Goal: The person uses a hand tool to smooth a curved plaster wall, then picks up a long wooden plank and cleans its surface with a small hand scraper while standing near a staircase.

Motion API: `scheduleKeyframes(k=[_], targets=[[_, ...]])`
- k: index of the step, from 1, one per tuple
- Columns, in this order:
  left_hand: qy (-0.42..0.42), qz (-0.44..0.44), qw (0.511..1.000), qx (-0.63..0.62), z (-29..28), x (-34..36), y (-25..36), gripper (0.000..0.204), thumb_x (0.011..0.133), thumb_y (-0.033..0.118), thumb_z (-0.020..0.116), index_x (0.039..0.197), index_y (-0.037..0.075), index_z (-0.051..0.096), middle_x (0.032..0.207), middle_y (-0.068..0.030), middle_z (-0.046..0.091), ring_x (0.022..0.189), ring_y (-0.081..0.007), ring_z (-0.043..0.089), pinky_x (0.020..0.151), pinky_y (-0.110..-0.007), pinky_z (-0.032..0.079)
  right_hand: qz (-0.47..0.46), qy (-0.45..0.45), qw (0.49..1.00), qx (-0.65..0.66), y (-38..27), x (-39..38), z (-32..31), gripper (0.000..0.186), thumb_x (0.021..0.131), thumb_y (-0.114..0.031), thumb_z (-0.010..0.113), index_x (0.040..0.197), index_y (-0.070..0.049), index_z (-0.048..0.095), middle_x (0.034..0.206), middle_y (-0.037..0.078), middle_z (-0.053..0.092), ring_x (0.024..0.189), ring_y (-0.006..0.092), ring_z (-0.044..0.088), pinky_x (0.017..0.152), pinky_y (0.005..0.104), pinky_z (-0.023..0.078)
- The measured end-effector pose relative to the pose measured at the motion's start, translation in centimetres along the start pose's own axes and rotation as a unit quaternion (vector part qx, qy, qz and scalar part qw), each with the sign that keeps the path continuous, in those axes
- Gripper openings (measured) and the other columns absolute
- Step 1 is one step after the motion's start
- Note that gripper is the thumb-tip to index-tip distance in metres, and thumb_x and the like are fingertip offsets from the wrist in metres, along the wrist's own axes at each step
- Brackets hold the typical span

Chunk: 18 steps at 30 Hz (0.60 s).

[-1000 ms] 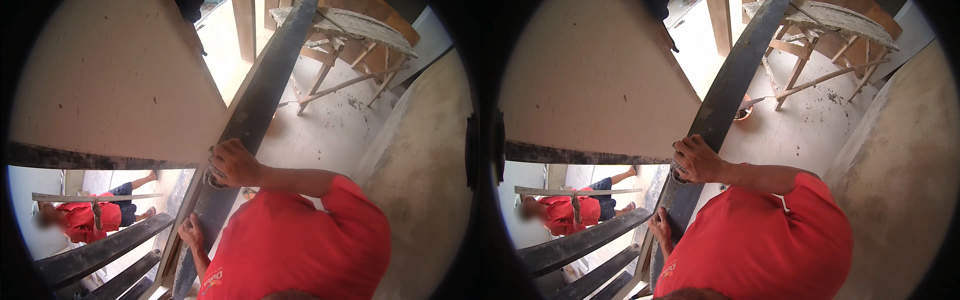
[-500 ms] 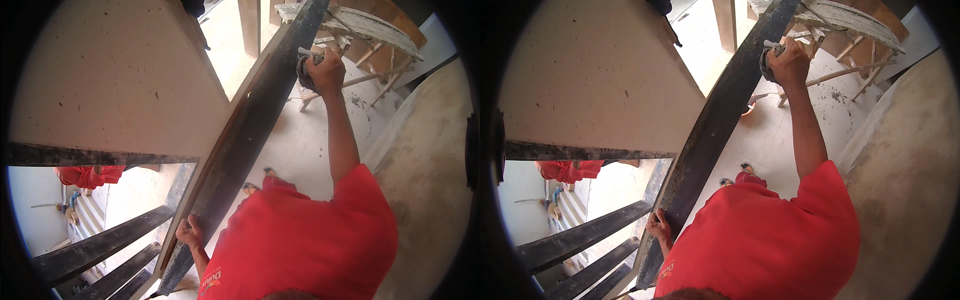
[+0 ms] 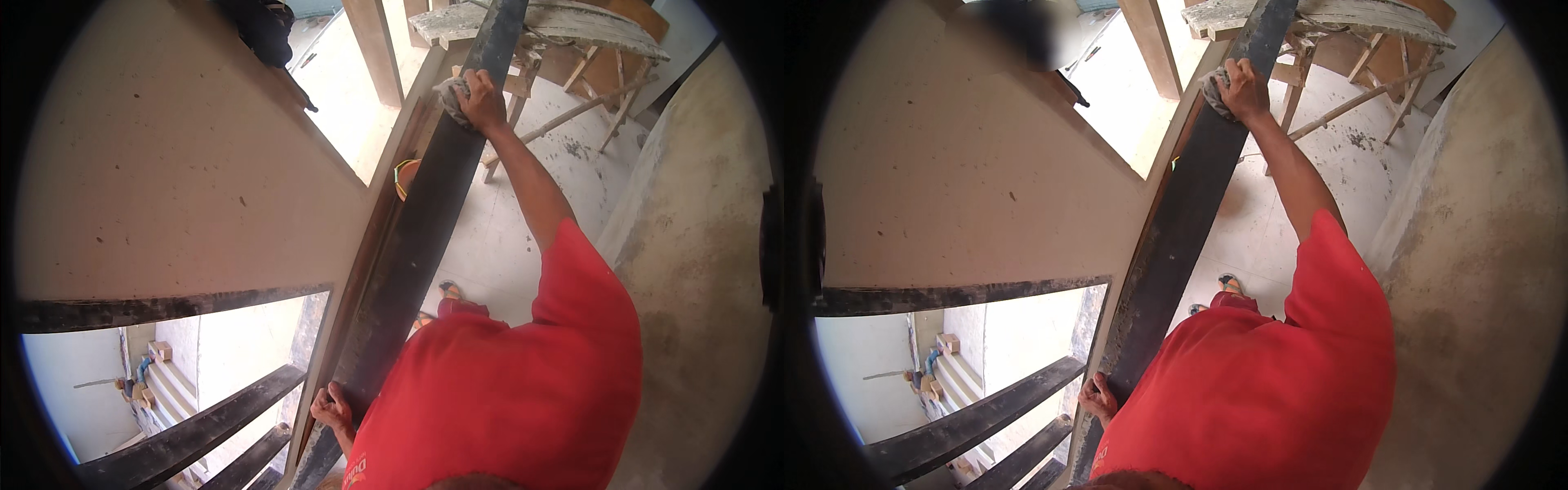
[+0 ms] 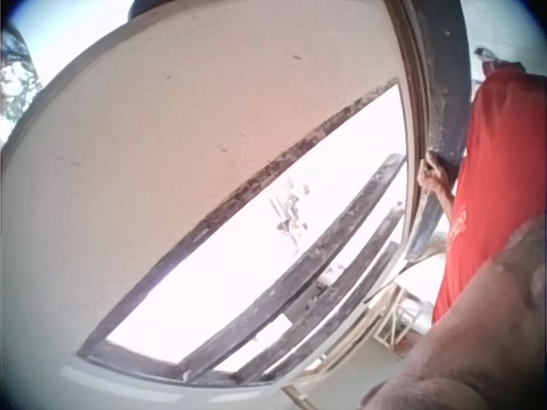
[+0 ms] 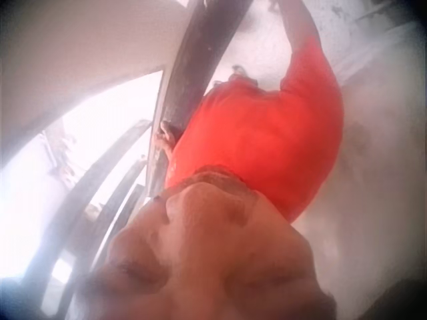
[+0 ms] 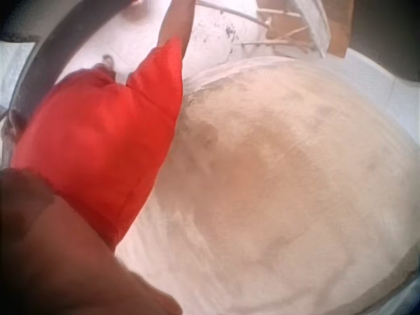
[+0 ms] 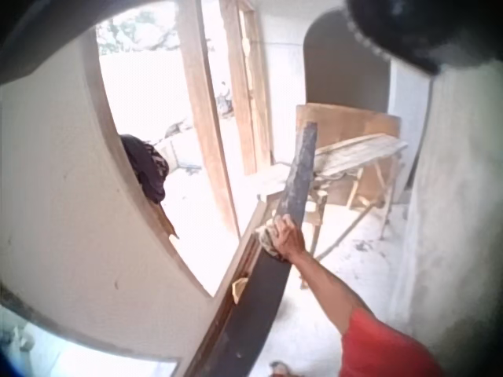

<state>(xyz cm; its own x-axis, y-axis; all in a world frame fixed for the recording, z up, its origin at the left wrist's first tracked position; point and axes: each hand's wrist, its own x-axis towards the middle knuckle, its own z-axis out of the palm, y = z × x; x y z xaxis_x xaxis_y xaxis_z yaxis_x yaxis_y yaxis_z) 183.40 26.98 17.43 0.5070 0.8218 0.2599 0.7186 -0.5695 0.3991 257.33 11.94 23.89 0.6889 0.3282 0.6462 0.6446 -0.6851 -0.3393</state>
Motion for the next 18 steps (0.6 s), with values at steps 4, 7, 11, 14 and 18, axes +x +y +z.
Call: scheduleKeyframes(k=[4, 7, 11, 14, 18], targets=[[-0.032, -0.011, 0.999, 0.008, -0.9, -0.2, 0.1, 0.054, 0.100, 0.043, 0.064, 0.063, 0.005, 0.054, 0.057, -0.0201, 0.052, 0.054, -0.0428, 0.055, 0.053, -0.051, 0.036, 0.066, 0.141, 0.984, -0.084, 4.6, 3.9, -2.4, 0.031, 0.091, -0.029, 0.077, 0.103, -0.005, 0.059, 0.099, 0.017, 0.061, 0.094, 0.0394, 0.067, 0.077, 0.0498, 0.055], [-0.028, -0.014, 0.999, 0.029, -1.1, -0.5, 0.2, 0.054, 0.100, 0.044, 0.063, 0.063, 0.005, 0.054, 0.057, -0.0194, 0.052, 0.055, -0.0430, 0.055, 0.053, -0.051, 0.036, 0.052, 0.139, 0.986, 0.077, -2.8, 1.2, -6.3, 0.031, 0.092, -0.028, 0.078, 0.102, -0.004, 0.062, 0.096, 0.018, 0.062, 0.090, 0.0381, 0.066, 0.079, 0.0464, 0.053], [-0.038, -0.015, 0.998, 0.039, -2.2, -0.1, 0.6, 0.055, 0.101, 0.045, 0.063, 0.064, 0.004, 0.054, 0.059, -0.0197, 0.055, 0.056, -0.0430, 0.056, 0.053, -0.050, 0.037, -0.187, -0.117, 0.963, 0.153, -7.2, -6.3, -4.2, 0.033, 0.091, -0.032, 0.078, 0.113, -0.013, 0.063, 0.104, 0.011, 0.063, 0.093, 0.0380, 0.072, 0.078, 0.0470, 0.060], [-0.033, -0.015, 0.999, 0.005, -2.5, 0.0, 0.5, 0.054, 0.101, 0.044, 0.061, 0.064, 0.005, 0.055, 0.058, -0.0190, 0.055, 0.054, -0.0407, 0.054, 0.053, -0.049, 0.036, -0.105, -0.062, 0.987, 0.105, -1.2, -1.8, -0.4, 0.031, 0.093, -0.034, 0.075, 0.114, -0.014, 0.062, 0.108, 0.012, 0.063, 0.093, 0.0378, 0.072, 0.076, 0.0483, 0.060], [-0.063, -0.024, 0.997, -0.038, -1.6, 0.3, -0.2, 0.057, 0.103, 0.045, 0.056, 0.063, 0.005, 0.057, 0.053, -0.0169, 0.052, 0.050, -0.0379, 0.053, 0.052, -0.048, 0.035, 0.032, 0.064, 0.994, -0.086, 14.7, 8.4, 1.7, 0.029, 0.094, -0.031, 0.073, 0.112, -0.011, 0.062, 0.110, 0.017, 0.063, 0.097, 0.0415, 0.070, 0.078, 0.0522, 0.058]])
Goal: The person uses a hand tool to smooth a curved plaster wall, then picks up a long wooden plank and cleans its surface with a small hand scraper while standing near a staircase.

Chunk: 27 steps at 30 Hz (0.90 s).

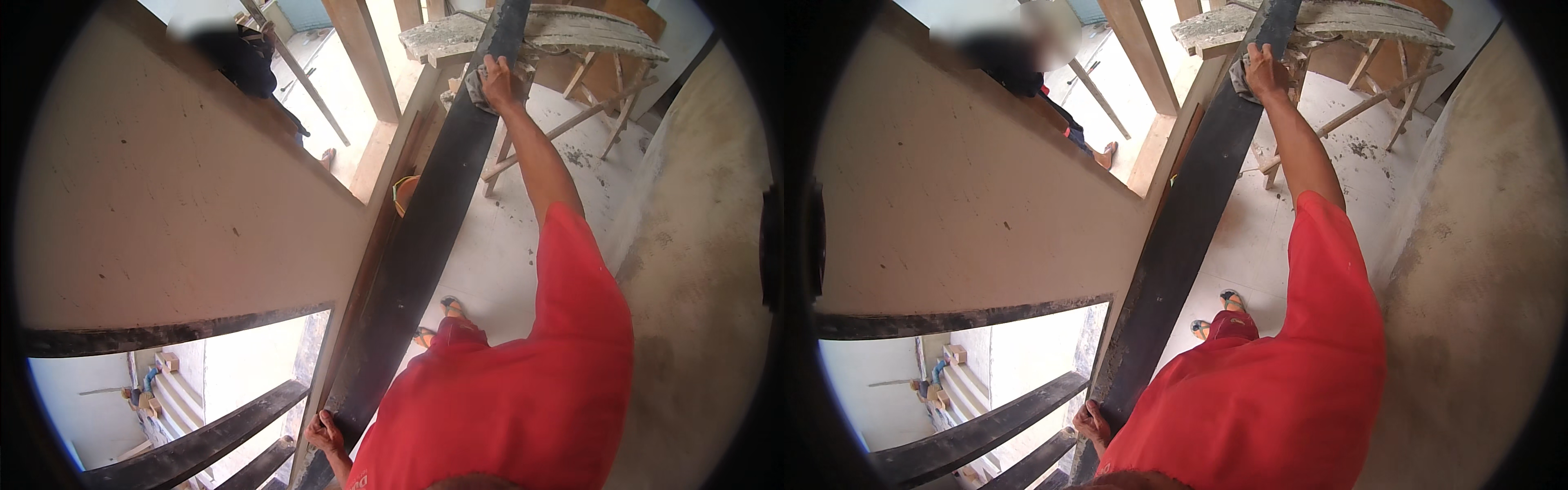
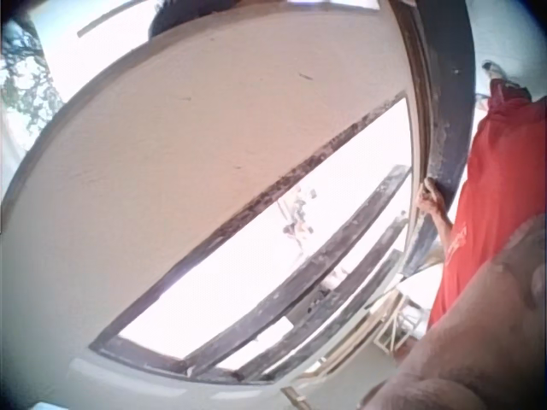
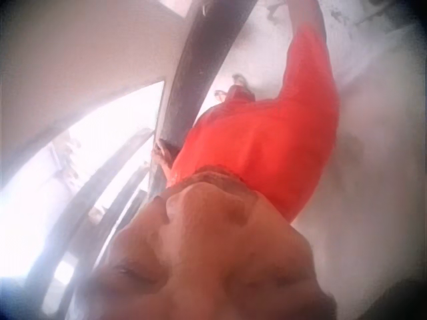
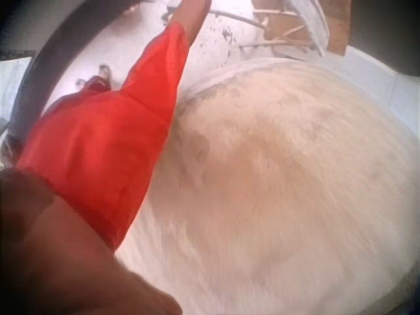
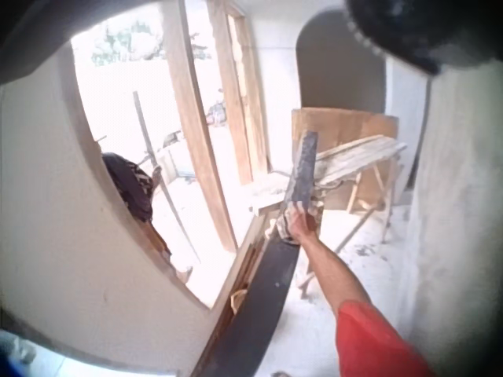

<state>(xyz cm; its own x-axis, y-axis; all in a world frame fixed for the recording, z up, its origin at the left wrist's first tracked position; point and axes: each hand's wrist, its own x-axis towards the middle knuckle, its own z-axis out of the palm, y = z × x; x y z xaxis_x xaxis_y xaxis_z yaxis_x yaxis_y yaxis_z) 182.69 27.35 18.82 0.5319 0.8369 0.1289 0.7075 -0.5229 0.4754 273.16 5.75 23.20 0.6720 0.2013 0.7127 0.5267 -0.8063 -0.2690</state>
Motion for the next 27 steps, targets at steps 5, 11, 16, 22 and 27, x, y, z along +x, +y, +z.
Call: scheduleKeyframes(k=[5, 11, 16, 22, 27], targets=[[0.002, -0.037, 0.998, 0.045, -1.6, -3.1, -1.6, 0.060, 0.104, 0.046, 0.054, 0.062, 0.004, 0.059, 0.053, -0.0144, 0.052, 0.049, -0.0333, 0.053, 0.051, -0.046, 0.035, 0.058, 0.033, 0.993, 0.094, -7.9, 0.8, -5.6, 0.031, 0.089, -0.028, 0.077, 0.109, -0.009, 0.061, 0.107, 0.018, 0.064, 0.098, 0.0430, 0.069, 0.081, 0.0528, 0.057], [0.011, -0.047, 0.999, -0.001, -1.5, -2.7, -1.7, 0.062, 0.106, 0.043, 0.052, 0.059, 0.002, 0.054, 0.050, -0.0137, 0.049, 0.044, -0.0302, 0.047, 0.050, -0.046, 0.029, -0.083, -0.113, 0.977, 0.161, -8.1, -6.0, -2.8, 0.036, 0.090, -0.032, 0.078, 0.118, -0.017, 0.062, 0.107, 0.013, 0.064, 0.095, 0.0416, 0.071, 0.078, 0.0537, 0.059], [-0.042, -0.225, 0.973, 0.004, -1.0, -3.8, -5.0, 0.053, 0.108, 0.039, 0.051, 0.071, 0.001, 0.055, 0.061, -0.0150, 0.051, 0.064, -0.0266, 0.051, 0.060, -0.047, 0.035, 0.019, -0.092, 0.996, -0.012, -1.4, 4.5, 2.2, 0.035, 0.092, -0.031, 0.075, 0.121, -0.016, 0.062, 0.117, 0.016, 0.063, 0.092, 0.0430, 0.072, 0.078, 0.0537, 0.060], [0.023, -0.138, 0.983, 0.121, -1.1, -3.0, -4.4, 0.051, 0.108, 0.038, 0.052, 0.073, 0.001, 0.056, 0.062, -0.0153, 0.052, 0.065, -0.0274, 0.052, 0.060, -0.047, 0.035, 0.074, -0.014, 0.996, 0.057, -2.4, 7.4, -0.5, 0.034, 0.093, -0.031, 0.074, 0.117, -0.010, 0.062, 0.117, 0.017, 0.064, 0.107, 0.0415, 0.069, 0.084, 0.0521, 0.059], [0.024, -0.143, 0.975, 0.169, -1.3, -2.4, -4.3, 0.048, 0.107, 0.036, 0.052, 0.074, 0.001, 0.056, 0.063, -0.0156, 0.053, 0.067, -0.0281, 0.052, 0.061, -0.047, 0.036, -0.075, -0.120, 0.977, 0.160, -5.0, 0.3, 0.3, 0.033, 0.093, -0.033, 0.075, 0.114, -0.012, 0.062, 0.109, 0.014, 0.064, 0.101, 0.0411, 0.070, 0.080, 0.0532, 0.058]])
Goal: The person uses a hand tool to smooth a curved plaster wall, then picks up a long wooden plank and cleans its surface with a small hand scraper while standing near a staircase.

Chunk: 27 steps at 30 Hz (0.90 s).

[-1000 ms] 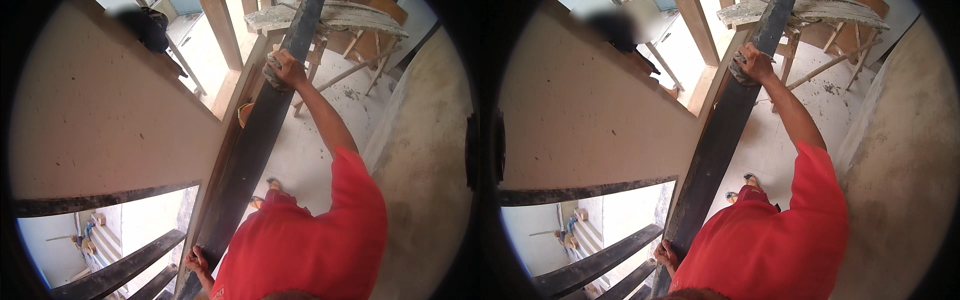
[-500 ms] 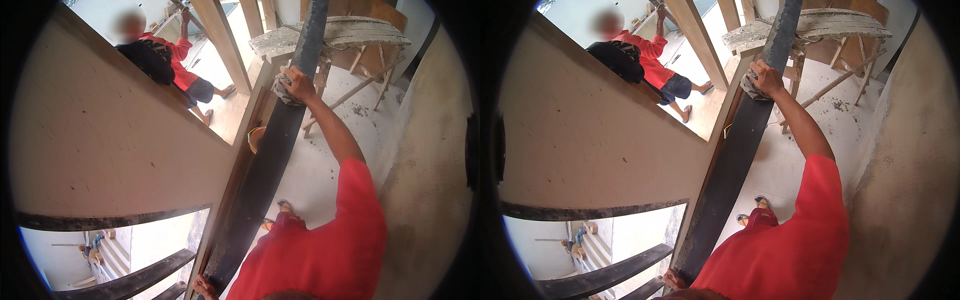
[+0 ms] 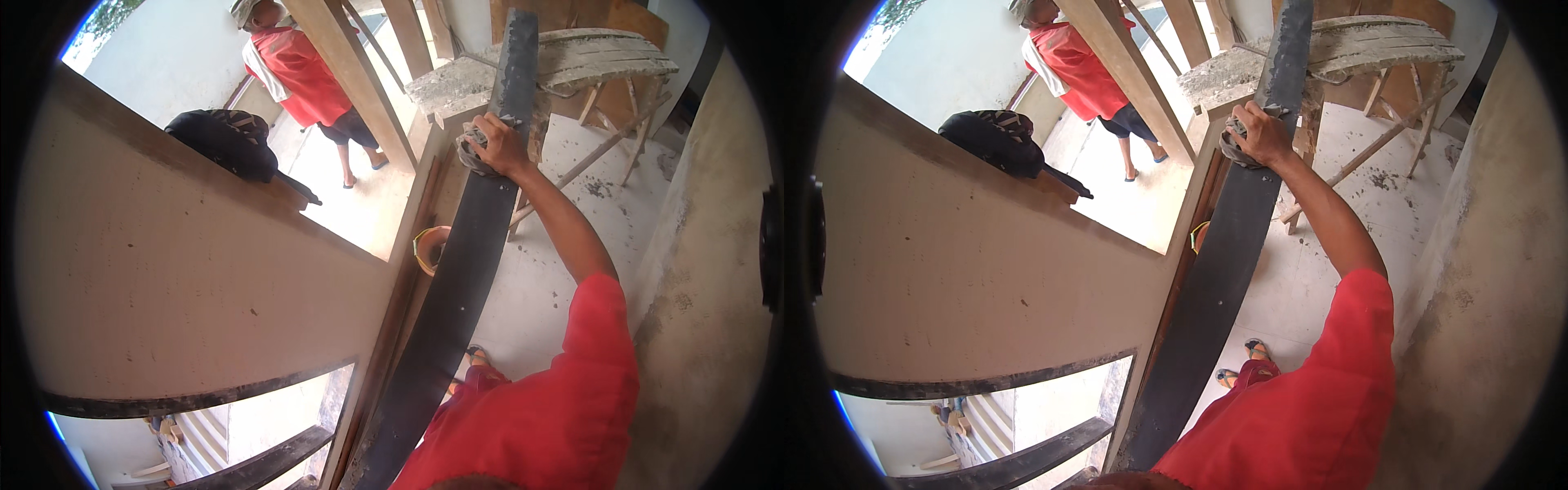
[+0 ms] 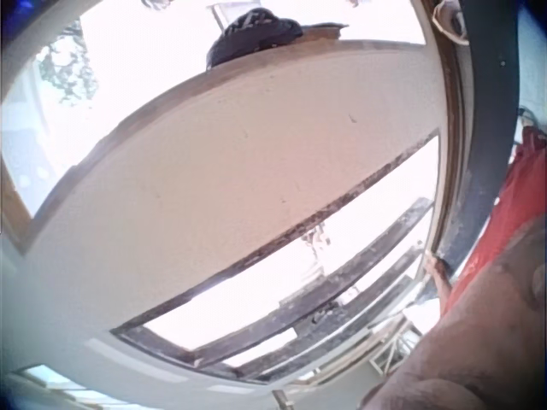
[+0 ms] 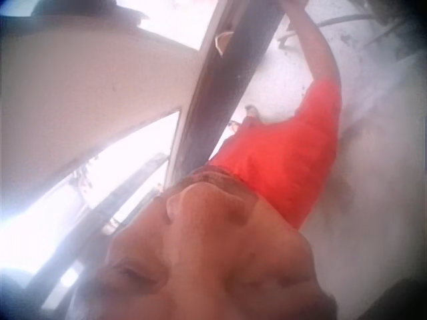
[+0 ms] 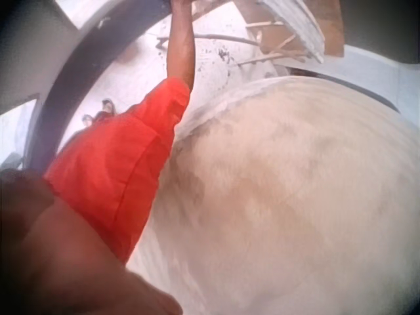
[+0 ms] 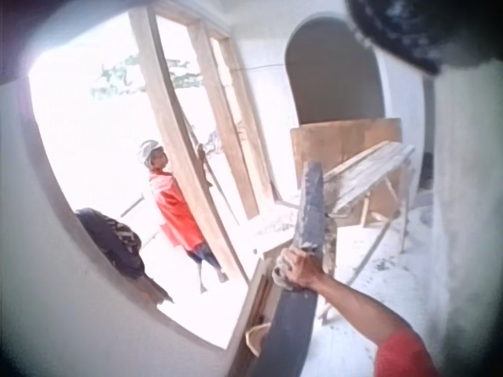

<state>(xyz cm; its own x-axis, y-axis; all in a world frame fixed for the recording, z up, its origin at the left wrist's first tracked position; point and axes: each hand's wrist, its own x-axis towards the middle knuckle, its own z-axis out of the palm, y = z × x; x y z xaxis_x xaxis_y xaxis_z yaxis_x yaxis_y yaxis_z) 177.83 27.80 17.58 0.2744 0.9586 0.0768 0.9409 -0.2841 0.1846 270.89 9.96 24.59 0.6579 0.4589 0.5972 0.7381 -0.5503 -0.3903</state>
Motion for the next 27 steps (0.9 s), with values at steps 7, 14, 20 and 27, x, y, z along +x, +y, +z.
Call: scheduleKeyframes(k=[7, 14, 20, 27], targets=[[-0.010, 0.008, 0.999, 0.045, 1.0, 3.2, 1.5, 0.045, 0.106, 0.035, 0.053, 0.076, 0.001, 0.057, 0.065, -0.0161, 0.054, 0.068, -0.0291, 0.054, 0.062, -0.048, 0.037, 0.171, 0.062, 0.952, -0.245, 15.2, 10.0, -1.9, 0.034, 0.096, -0.034, 0.071, 0.118, -0.011, 0.062, 0.115, 0.015, 0.065, 0.097, 0.0426, 0.071, 0.078, 0.0539, 0.060], [-0.019, -0.012, 0.996, 0.086, 0.4, 3.8, 1.9, 0.042, 0.105, 0.033, 0.053, 0.078, 0.002, 0.058, 0.066, -0.0165, 0.055, 0.070, -0.0301, 0.055, 0.063, -0.048, 0.037, 0.032, 0.116, 0.987, -0.102, 11.8, 11.4, -1.5, 0.037, 0.094, -0.036, 0.073, 0.119, -0.010, 0.062, 0.112, 0.020, 0.063, 0.098, 0.0439, 0.070, 0.081, 0.0557, 0.058], [-0.009, -0.014, 0.995, 0.102, 0.6, 5.9, 3.0, 0.039, 0.105, 0.031, 0.054, 0.079, 0.002, 0.058, 0.068, -0.0168, 0.056, 0.071, -0.0310, 0.056, 0.063, -0.048, 0.038, 0.103, 0.051, 0.984, -0.134, 17.5, 11.7, -0.6, 0.033, 0.096, -0.032, 0.070, 0.121, -0.011, 0.063, 0.121, 0.016, 0.065, 0.106, 0.0423, 0.070, 0.089, 0.0533, 0.057], [-0.012, -0.007, 0.993, 0.113, 1.4, 7.1, 3.3, 0.036, 0.104, 0.029, 0.054, 0.081, 0.002, 0.059, 0.069, -0.0173, 0.057, 0.073, -0.0320, 0.057, 0.064, -0.049, 0.039, 0.268, 0.049, 0.941, -0.200, 17.0, 14.7, 0.2, 0.031, 0.097, -0.027, 0.065, 0.124, -0.010, 0.063, 0.128, 0.019, 0.064, 0.109, 0.0430, 0.071, 0.091, 0.0546, 0.058]])
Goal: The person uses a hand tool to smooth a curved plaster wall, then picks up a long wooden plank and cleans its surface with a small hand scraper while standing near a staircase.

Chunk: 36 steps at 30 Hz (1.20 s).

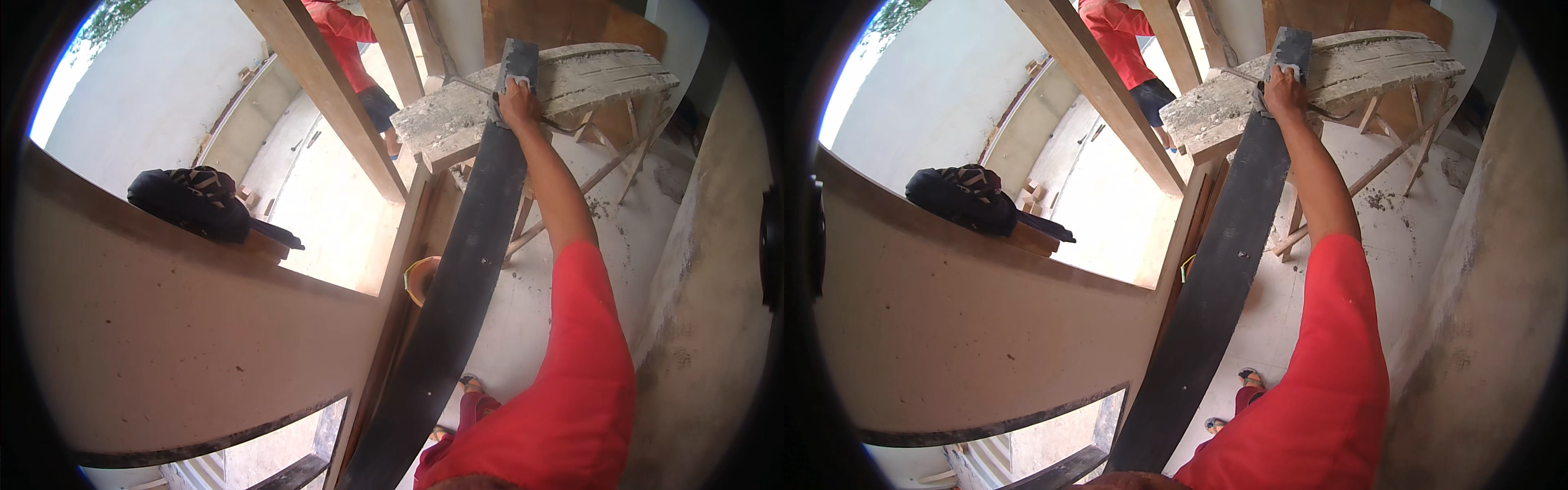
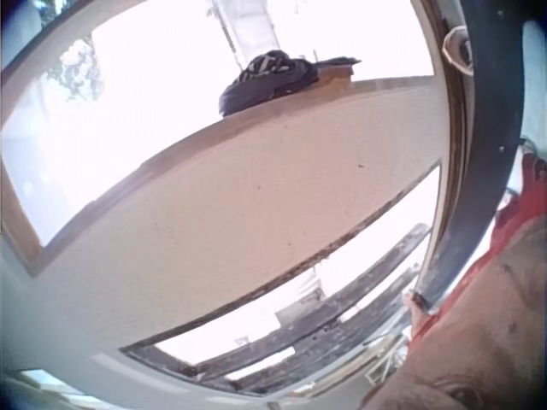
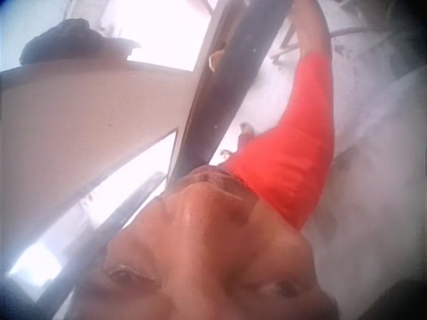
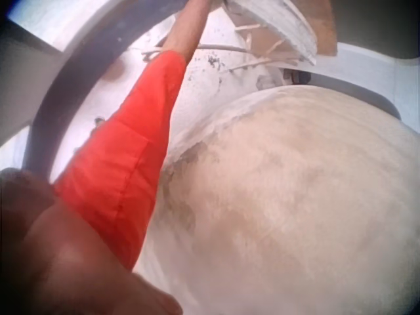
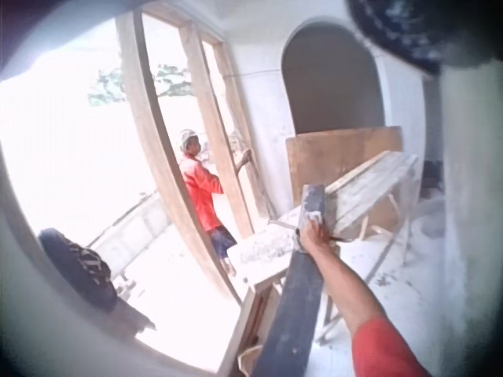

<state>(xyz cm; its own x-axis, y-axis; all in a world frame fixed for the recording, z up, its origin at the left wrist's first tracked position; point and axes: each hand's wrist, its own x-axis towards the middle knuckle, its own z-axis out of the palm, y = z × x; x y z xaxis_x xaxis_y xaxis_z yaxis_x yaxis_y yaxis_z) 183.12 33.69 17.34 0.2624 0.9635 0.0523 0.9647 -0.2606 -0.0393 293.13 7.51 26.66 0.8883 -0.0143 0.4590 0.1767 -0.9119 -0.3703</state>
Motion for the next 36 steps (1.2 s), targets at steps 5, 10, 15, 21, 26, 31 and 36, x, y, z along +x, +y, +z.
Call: scheduleKeyframes(k=[5, 10, 15, 21, 26, 31, 36], targets=[[-0.006, 0.009, 1.000, 0.003, 0.3, 0.5, -0.5, 0.033, 0.103, 0.028, 0.055, 0.082, 0.002, 0.060, 0.071, -0.0176, 0.058, 0.074, -0.0327, 0.057, 0.065, -0.049, 0.039, -0.190, -0.124, 0.971, 0.069, -3.3, -14.8, -7.8, 0.035, 0.093, -0.029, 0.074, 0.122, -0.012, 0.064, 0.117, 0.018, 0.065, 0.098, 0.0451, 0.071, 0.083, 0.0552, 0.058], [-0.002, 0.016, 1.000, -0.003, 0.9, -0.6, -2.6, 0.031, 0.103, 0.027, 0.055, 0.084, 0.003, 0.060, 0.072, -0.0179, 0.058, 0.076, -0.0334, 0.058, 0.066, -0.049, 0.040, -0.239, -0.311, 0.835, 0.387, -0.7, -27.7, -16.7, 0.035, 0.085, -0.031, 0.085, 0.098, -0.004, 0.066, 0.091, 0.010, 0.068, 0.082, 0.0287, 0.070, 0.075, 0.0388, 0.057], [-0.002, 0.033, 0.999, 0.011, 2.3, -2.9, -7.6, 0.029, 0.102, 0.025, 0.056, 0.085, 0.003, 0.061, 0.073, -0.0182, 0.059, 0.077, -0.0342, 0.059, 0.066, -0.049, 0.040, 0.218, -0.197, 0.705, 0.645, 7.0, -36.2, -13.9, 0.047, 0.090, -0.046, 0.084, 0.095, -0.003, 0.066, 0.084, 0.001, 0.068, 0.081, 0.0085, 0.066, 0.076, 0.0268, 0.055], [0.003, 0.126, 0.986, 0.110, 6.9, -5.0, -16.6, 0.013, 0.095, 0.014, 0.057, 0.089, 0.004, 0.062, 0.076, -0.0178, 0.062, 0.080, -0.0372, 0.061, 0.068, -0.051, 0.044, 0.122, -0.465, 0.605, 0.634, 2.2, -47.6, -10.4, 0.083, 0.083, -0.065, 0.081, 0.129, 0.002, 0.065, 0.119, 0.010, 0.070, 0.112, 0.0170, 0.064, 0.100, 0.0328, 0.051], [-0.051, -0.032, 0.989, -0.133, 13.5, -8.3, -17.0, 0.025, 0.101, 0.019, 0.050, 0.088, 0.001, 0.062, 0.080, -0.0220, 0.064, 0.081, -0.0437, 0.063, 0.074, -0.054, 0.048, 0.161, -0.492, 0.646, 0.561, -5.3, -47.7, -14.8, 0.063, 0.092, -0.037, 0.080, 0.134, 0.005, 0.059, 0.125, 0.012, 0.067, 0.111, 0.0206, 0.064, 0.097, 0.0324, 0.051], [-0.138, -0.208, 0.940, -0.232, 18.5, -9.0, -15.1, 0.059, 0.102, 0.044, 0.050, 0.091, -0.011, 0.069, 0.096, -0.0388, 0.068, 0.095, -0.0557, 0.065, 0.084, -0.061, 0.049, 0.157, -0.491, 0.658, 0.549, -6.0, -49.5, -16.9, 0.050, 0.101, -0.030, 0.071, 0.137, 0.002, 0.057, 0.126, 0.013, 0.066, 0.110, 0.0227, 0.068, 0.092, 0.0370, 0.058], [-0.192, -0.237, 0.921, -0.241, 20.4, -11.5, -15.8, 0.057, 0.101, 0.044, 0.047, 0.097, -0.005, 0.074, 0.101, -0.0371, 0.069, 0.103, -0.0540, 0.066, 0.096, -0.058, 0.050, 0.167, -0.523, 0.654, 0.521, -5.5, -50.2, -17.9, 0.061, 0.103, -0.042, 0.065, 0.140, 0.005, 0.055, 0.134, 0.016, 0.063, 0.116, 0.0290, 0.066, 0.098, 0.0426, 0.055]])
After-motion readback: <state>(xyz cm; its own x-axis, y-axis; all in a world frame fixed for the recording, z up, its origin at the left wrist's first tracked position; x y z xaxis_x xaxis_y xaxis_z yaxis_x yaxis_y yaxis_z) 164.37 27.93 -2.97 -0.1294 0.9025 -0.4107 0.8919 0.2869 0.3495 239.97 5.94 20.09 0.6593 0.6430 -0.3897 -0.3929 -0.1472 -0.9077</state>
